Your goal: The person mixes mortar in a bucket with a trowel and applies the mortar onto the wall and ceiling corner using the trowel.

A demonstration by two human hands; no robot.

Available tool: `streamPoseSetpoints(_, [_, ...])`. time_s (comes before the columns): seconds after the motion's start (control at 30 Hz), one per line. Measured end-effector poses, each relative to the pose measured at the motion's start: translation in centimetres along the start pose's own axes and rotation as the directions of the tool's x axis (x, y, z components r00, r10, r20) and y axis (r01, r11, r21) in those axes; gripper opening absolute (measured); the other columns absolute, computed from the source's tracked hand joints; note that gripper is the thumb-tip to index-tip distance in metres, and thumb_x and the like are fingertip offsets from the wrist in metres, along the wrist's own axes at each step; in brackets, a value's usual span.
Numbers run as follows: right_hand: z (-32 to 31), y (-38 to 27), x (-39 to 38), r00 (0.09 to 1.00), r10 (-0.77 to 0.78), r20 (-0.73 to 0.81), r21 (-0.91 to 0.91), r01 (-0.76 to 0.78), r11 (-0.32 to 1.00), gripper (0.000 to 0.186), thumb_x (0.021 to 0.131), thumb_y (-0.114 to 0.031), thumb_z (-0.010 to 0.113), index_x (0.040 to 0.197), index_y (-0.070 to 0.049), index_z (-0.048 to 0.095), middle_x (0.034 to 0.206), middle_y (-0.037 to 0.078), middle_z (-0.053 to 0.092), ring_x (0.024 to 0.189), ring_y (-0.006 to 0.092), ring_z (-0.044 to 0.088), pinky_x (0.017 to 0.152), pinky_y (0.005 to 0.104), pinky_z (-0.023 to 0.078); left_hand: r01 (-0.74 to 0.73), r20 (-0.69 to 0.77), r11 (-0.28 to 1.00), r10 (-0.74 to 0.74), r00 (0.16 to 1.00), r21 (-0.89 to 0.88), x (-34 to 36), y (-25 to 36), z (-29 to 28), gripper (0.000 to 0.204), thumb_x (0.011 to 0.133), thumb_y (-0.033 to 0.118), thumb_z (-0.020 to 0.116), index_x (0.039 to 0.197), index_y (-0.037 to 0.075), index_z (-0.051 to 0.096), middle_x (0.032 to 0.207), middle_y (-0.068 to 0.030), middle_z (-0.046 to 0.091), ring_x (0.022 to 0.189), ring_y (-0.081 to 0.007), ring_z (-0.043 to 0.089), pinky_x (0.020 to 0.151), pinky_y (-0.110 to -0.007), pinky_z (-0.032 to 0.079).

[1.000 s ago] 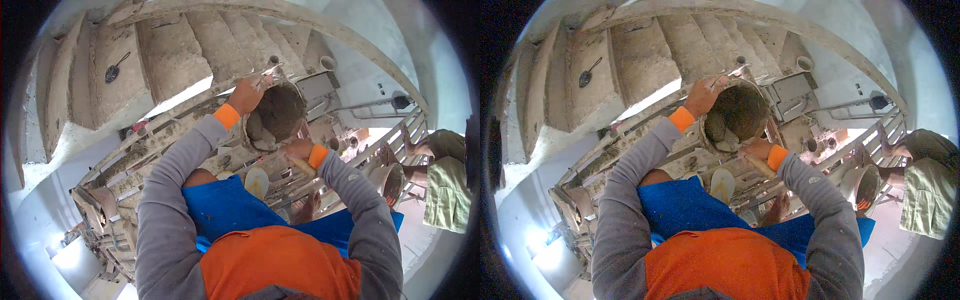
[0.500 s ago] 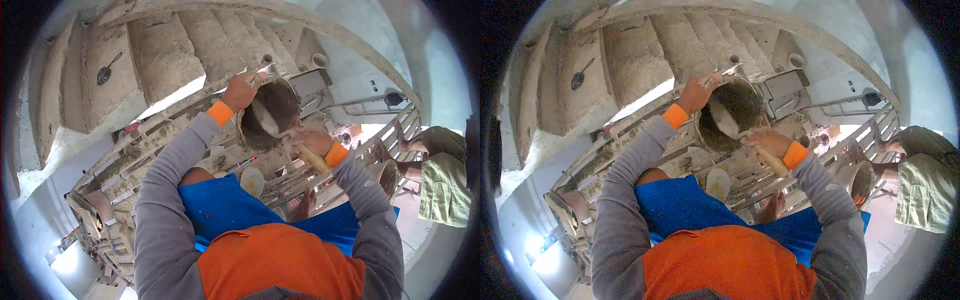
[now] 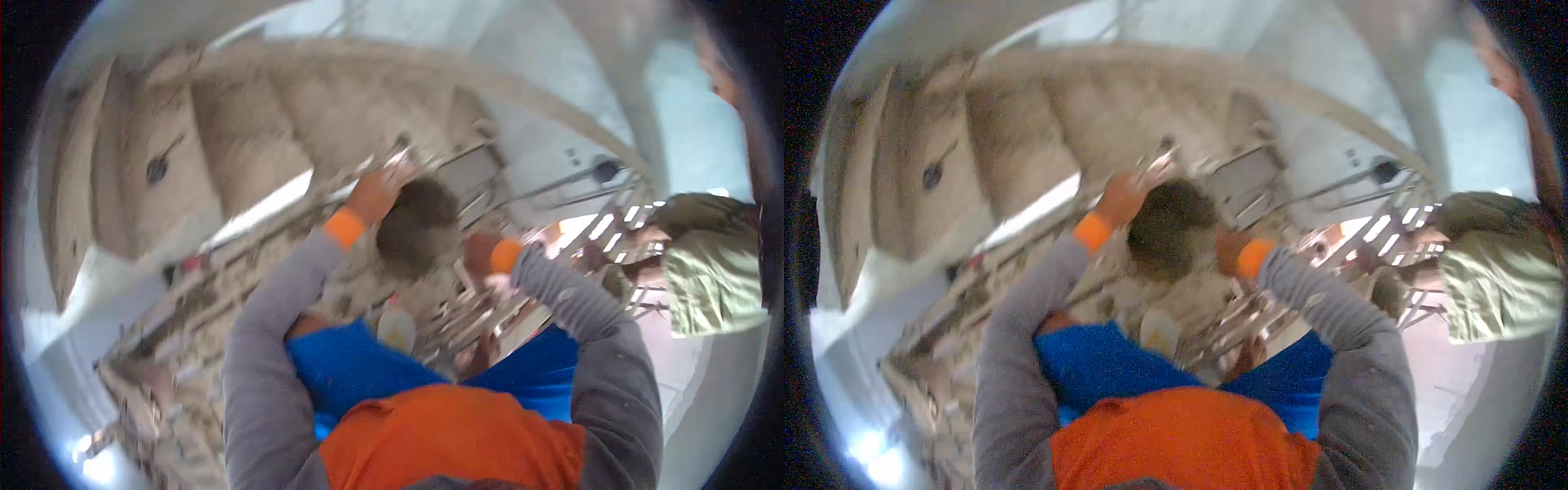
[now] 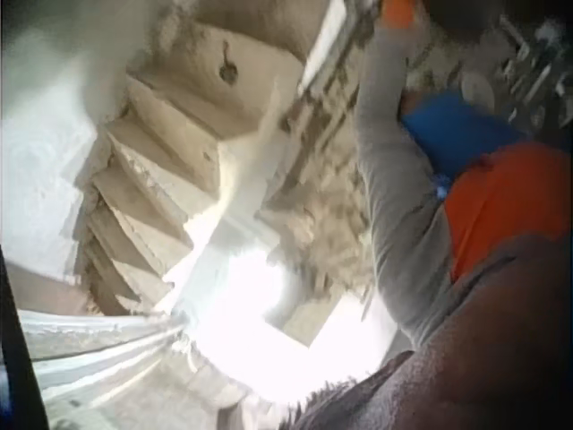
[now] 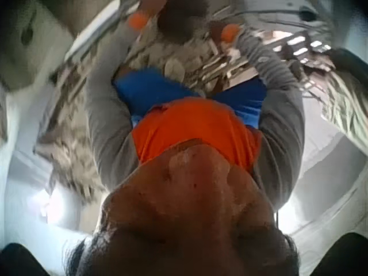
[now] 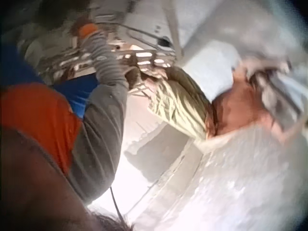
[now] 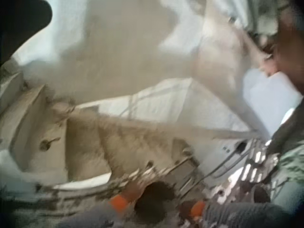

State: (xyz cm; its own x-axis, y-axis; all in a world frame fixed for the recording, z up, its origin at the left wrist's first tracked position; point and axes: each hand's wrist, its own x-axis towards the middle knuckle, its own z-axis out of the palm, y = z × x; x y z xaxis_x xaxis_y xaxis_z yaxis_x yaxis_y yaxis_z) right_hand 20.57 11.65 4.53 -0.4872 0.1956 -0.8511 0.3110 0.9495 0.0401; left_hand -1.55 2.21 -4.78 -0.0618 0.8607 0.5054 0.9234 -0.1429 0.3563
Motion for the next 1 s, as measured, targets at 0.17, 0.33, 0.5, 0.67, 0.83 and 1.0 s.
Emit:
streamPoseSetpoints(0.17, [5.1,-3.4,6.3,0.85,-0.427,-0.308,-0.385,0.298,0.873,0.02,0.072,-0.021,0.051,0.066,-0.011,0.068,0.072,0.011,0.062,0.084,0.0276,0.058,0.092,0.056,0.028,0.446,0.11,0.85,-0.433,0.895,-0.28,-3.3,-1.1,-2.6,0.033,0.093,0.028,0.041,0.108,0.005,0.059,0.103,-0.0182,0.06,0.095,-0.0348,0.056,0.083,-0.037,0.044])
streamPoseSetpoints(0.33, [9.3,3.3,11.3,0.903,-0.427,-0.052,-0.633,0.301,0.713,0.034,0.078,-0.028,0.051,0.095,0.0,0.062,0.092,0.018,0.063,0.09,0.0339,0.06,0.087,0.0601,0.032,0.351,0.038,0.897,-0.354,0.934,-0.269,1.7,2.3,-1.9,0.038,0.091,0.033,0.041,0.103,0.003,0.06,0.092,-0.025,0.059,0.088,-0.042,0.055,0.076,-0.043,0.044])
streamPoseSetpoints(0.5, [-0.1,0.1,-0.5,0.941,-0.33,-0.079,0.089,0.336,0.938,0.03,0.075,-0.025,0.057,0.088,0.002,0.061,0.081,0.02,0.063,0.079,0.0325,0.061,0.066,0.0437,0.048,0.59,0.05,0.795,-0.59,0.806,-0.141,-4.5,-3.4,-4.1,0.039,0.092,0.033,0.04,0.097,0.0,0.06,0.089,-0.0271,0.058,0.086,-0.0442,0.054,0.074,-0.047,0.043])
streamPoseSetpoints(0.67, [3.4,4.5,-7.9,0.932,-0.244,-0.267,0.096,0.277,0.956,0.028,0.073,-0.023,0.058,0.083,0.004,0.06,0.082,0.021,0.062,0.079,0.0363,0.06,0.066,0.0437,0.047,0.548,0.04,0.803,-0.556,0.831,-0.233,-0.2,-1.2,-2.9,0.044,0.091,0.037,0.039,0.091,-0.001,0.06,0.084,-0.027,0.058,0.082,-0.0452,0.054,0.071,-0.049,0.042])
streamPoseSetpoints(0.83, [6.8,3.1,-10.8,0.752,-0.084,-0.654,0.338,0.39,0.857,0.029,0.068,-0.023,0.056,0.082,0.003,0.06,0.07,0.021,0.059,0.07,0.038,0.06,0.063,0.0446,0.048,0.55,0.184,0.834,-0.537,0.823,-0.028,1.2,-2.1,-1.5,0.054,0.09,0.044,0.038,0.085,-0.005,0.06,0.084,-0.0285,0.058,0.082,-0.0443,0.055,0.072,-0.049,0.043])
streamPoseSetpoints(1.0, [3.9,1.9,-13.0,0.868,-0.118,-0.482,0.253,0.267,0.93,0.046,0.071,-0.024,0.056,0.11,0.0,0.05,0.08,0.02,0.06,0.077,0.0381,0.058,0.069,0.0467,0.046,0.529,0.27,0.846,-0.525,0.807,0.064,3.6,-0.2,-1.0,0.056,0.09,0.045,0.037,0.081,-0.004,0.061,0.083,-0.0279,0.058,0.081,-0.0437,0.056,0.072,-0.049,0.043])
